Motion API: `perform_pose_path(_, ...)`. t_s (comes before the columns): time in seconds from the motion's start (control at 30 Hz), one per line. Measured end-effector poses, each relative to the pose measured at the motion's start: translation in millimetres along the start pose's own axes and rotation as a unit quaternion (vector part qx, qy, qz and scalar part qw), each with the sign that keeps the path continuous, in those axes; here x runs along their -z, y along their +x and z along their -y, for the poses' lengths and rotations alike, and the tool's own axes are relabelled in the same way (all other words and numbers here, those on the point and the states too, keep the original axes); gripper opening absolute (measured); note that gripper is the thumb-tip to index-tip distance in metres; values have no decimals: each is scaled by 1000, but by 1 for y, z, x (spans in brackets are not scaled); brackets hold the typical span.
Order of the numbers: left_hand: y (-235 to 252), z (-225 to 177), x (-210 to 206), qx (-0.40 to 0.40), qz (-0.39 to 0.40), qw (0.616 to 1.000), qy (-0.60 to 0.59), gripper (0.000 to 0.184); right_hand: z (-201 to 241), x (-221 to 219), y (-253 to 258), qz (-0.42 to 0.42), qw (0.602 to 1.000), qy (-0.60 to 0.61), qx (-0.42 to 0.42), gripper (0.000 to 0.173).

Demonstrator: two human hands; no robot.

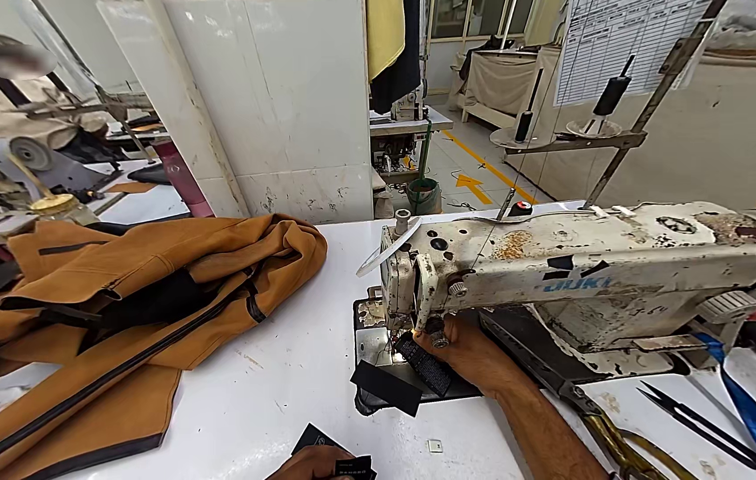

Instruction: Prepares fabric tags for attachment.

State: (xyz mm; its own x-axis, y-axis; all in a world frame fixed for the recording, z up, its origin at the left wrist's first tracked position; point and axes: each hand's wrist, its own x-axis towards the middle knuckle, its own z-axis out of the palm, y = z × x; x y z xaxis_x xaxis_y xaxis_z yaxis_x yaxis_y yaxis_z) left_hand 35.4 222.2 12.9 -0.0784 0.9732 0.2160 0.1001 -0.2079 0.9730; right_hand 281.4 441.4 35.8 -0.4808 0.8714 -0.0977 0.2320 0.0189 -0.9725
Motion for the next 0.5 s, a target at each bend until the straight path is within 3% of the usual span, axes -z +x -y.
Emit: perform_pose_path(0.5, 0, -1, 0, -1, -3, 1000, 2, 9, 3, -1, -1, -6, 999, 48, -24, 13)
